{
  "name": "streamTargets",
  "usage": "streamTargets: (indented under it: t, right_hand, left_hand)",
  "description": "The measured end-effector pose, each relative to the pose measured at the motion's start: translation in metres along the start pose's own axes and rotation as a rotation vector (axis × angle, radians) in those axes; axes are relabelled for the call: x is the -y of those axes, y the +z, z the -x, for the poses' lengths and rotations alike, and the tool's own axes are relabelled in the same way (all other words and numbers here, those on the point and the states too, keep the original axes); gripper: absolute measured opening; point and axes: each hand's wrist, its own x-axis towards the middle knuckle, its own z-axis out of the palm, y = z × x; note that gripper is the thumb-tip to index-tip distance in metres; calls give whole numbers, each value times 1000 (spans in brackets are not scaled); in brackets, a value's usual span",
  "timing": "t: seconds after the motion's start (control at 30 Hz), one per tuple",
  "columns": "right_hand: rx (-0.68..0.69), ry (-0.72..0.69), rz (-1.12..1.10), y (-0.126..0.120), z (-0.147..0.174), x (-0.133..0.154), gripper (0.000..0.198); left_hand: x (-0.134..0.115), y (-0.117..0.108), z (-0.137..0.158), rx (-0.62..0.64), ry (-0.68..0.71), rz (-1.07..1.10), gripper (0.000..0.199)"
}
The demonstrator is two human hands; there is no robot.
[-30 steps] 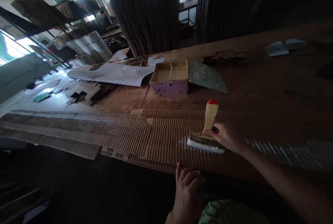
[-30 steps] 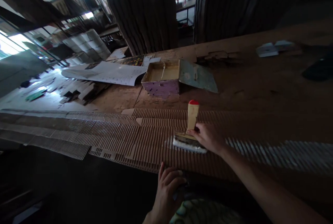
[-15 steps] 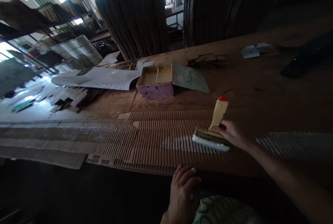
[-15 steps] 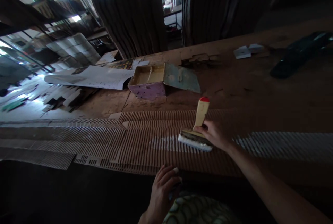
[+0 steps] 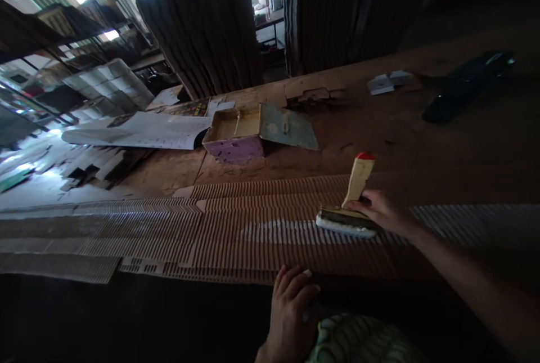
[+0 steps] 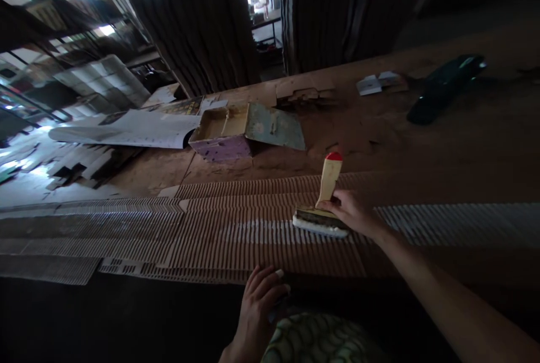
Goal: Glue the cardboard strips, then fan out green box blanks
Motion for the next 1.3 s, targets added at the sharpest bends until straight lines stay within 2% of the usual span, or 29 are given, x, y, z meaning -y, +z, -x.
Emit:
streamTargets:
  t: [0.13, 0.2, 0.4, 0.63, 0.8, 0.93, 1.0, 1.07, 1.17, 1.3]
  right_hand:
    - [31, -19, -5, -3, 7, -2, 47]
    - [36, -17, -13, -3, 8, -4, 45]
    - [2, 25, -79, -26, 10, -23, 55]
    - [28, 51, -102, -36, 20, -31, 50]
    - [-67, 131, -120, -74, 24, -55, 57]
    - [-167, 152, -127, -92, 43, -42, 53]
    - [-238, 143, -149, -83, 55, -21, 50]
    - [-276, 77, -145, -63, 65, 4, 41]
    - [-332, -105, -62, -17, 69, 39, 18]
    - [-419, -222, 5, 42, 60, 65, 20]
  left_hand:
    - [-1, 1, -3, 78, 64, -61, 23]
    - [-3, 3, -4, 72, 49, -67, 24]
    - [-13, 19, -9, 105, 78, -56, 25]
    - [-20, 28, -18, 110, 77, 28, 25]
    - [-16, 27, -20, 172, 106, -20, 22]
    - [-10, 21, -22, 241, 141, -6, 24]
    - [-7, 16, -26, 303, 167, 36, 27]
    - [-3, 8, -32, 374, 196, 84, 29]
    - [6, -3, -45, 473, 250, 178, 28]
    - [21, -8, -55, 545, 331, 293, 31]
